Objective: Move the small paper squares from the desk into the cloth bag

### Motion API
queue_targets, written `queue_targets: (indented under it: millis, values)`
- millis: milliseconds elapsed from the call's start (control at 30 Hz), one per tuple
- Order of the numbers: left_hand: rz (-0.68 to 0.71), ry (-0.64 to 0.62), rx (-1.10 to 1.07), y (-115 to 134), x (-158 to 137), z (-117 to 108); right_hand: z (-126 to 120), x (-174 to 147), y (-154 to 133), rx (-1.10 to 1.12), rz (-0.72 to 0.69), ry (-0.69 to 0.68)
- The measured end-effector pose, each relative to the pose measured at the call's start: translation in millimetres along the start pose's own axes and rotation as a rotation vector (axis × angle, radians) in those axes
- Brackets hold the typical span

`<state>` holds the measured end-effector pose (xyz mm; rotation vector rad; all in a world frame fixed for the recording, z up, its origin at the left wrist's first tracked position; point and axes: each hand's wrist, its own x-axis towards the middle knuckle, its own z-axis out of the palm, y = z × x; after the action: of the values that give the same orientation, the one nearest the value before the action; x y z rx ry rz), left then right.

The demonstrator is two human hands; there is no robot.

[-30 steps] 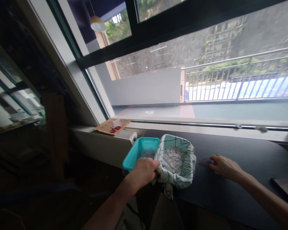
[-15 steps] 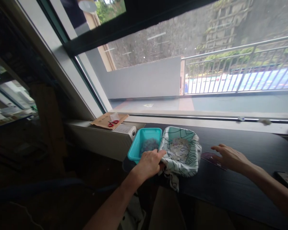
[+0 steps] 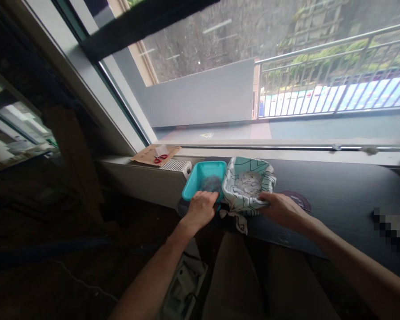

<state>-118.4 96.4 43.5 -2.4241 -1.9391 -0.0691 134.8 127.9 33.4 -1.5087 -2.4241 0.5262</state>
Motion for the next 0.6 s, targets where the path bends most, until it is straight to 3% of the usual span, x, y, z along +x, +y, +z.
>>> queue_targets:
  millis: [400, 600]
  values:
    - [-0.016, 0.015, 0.068, 2.8, 8.3, 1.2, -35.1, 3.8, 36.2, -0.086, -0.049, 0.074]
    - [0.001, 0.018, 0.081, -0.4, 10.6, 5.2, -68.0, -0.3, 66.4, -0.086, -0.062, 0.111]
